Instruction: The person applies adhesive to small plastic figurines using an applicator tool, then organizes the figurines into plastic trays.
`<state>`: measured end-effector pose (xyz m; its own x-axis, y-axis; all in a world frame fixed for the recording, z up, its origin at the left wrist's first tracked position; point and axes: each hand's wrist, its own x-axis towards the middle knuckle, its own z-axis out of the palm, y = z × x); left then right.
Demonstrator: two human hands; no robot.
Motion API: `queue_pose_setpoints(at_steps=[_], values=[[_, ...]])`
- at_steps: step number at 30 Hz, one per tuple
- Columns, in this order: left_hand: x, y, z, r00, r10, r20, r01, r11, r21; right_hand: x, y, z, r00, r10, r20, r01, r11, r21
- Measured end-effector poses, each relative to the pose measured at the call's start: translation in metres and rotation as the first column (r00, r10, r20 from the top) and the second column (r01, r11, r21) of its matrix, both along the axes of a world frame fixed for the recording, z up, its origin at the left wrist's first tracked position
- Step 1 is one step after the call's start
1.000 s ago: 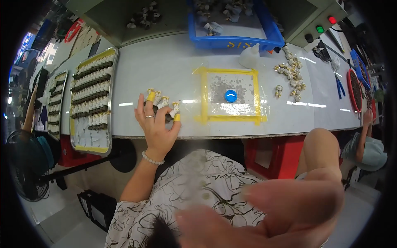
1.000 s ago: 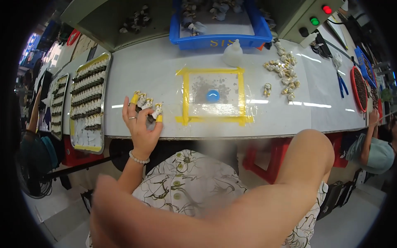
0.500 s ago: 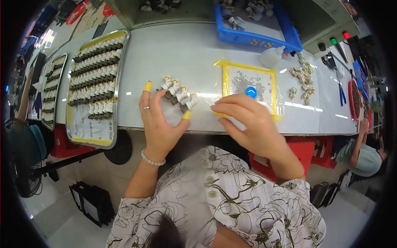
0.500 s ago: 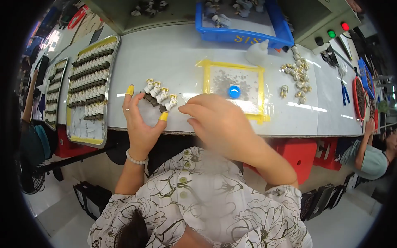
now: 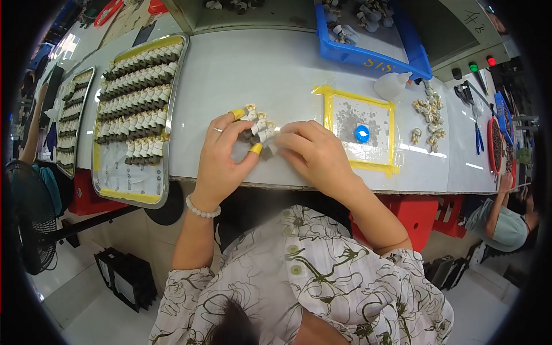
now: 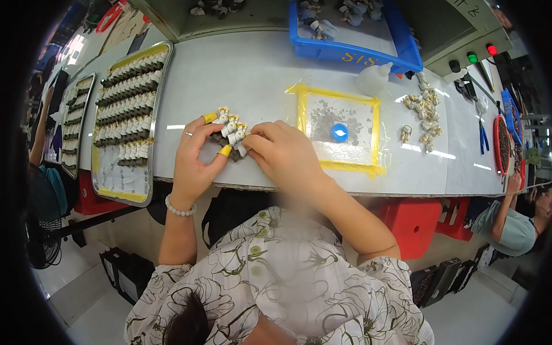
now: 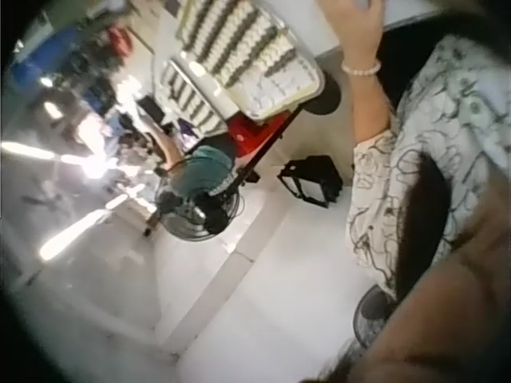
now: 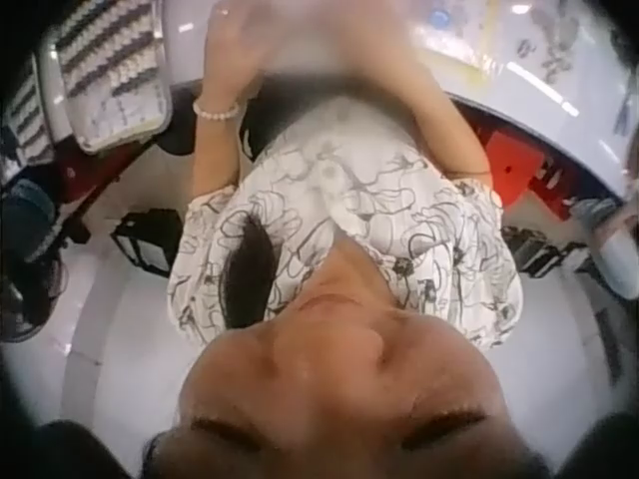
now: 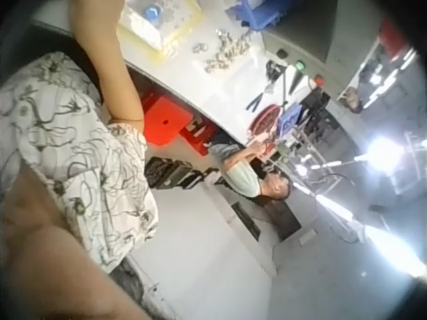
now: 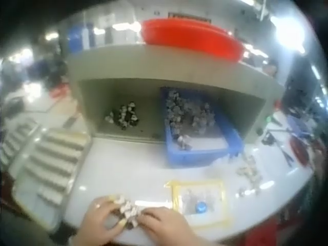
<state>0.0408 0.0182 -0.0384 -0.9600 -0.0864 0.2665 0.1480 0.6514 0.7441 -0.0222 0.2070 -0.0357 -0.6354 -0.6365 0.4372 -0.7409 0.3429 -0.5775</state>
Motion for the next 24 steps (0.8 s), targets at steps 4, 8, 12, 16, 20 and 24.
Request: queue_pose_setpoints(at_steps=[4,8,12,16,20,24], values=[[0.0,-0.006,-0.001,0.999,-0.041,-0.01,0.041,0.999,-0.002,0.0,-0.002,0.0,0.999,-0.017,0.046,0.017,1.0,-0.006],[-0.001,-0.006,0.0,0.997,-0.069,0.025,0.068,0.998,0.007,-0.001,-0.002,0.001,0.998,-0.026,0.055,0.026,1.0,-0.006],[-0.003,-0.002,0.006,0.993,-0.115,0.022,0.115,0.993,-0.018,-0.002,-0.002,-0.002,0.994,-0.037,0.1,0.04,0.999,-0.027],[-0.004,0.011,0.0,0.996,-0.052,-0.077,0.043,0.992,-0.116,-0.001,-0.006,-0.006,0.994,-0.015,0.109,0.022,0.998,-0.064],[-0.005,0.016,0.0,0.99,-0.038,-0.133,0.006,0.973,-0.231,0.0,-0.002,-0.008,0.985,-0.014,0.172,0.033,0.993,-0.109],[-0.008,0.023,-0.003,0.988,-0.018,-0.154,-0.012,0.981,-0.192,0.006,-0.002,-0.004,0.962,-0.046,0.269,0.076,0.992,-0.104]])
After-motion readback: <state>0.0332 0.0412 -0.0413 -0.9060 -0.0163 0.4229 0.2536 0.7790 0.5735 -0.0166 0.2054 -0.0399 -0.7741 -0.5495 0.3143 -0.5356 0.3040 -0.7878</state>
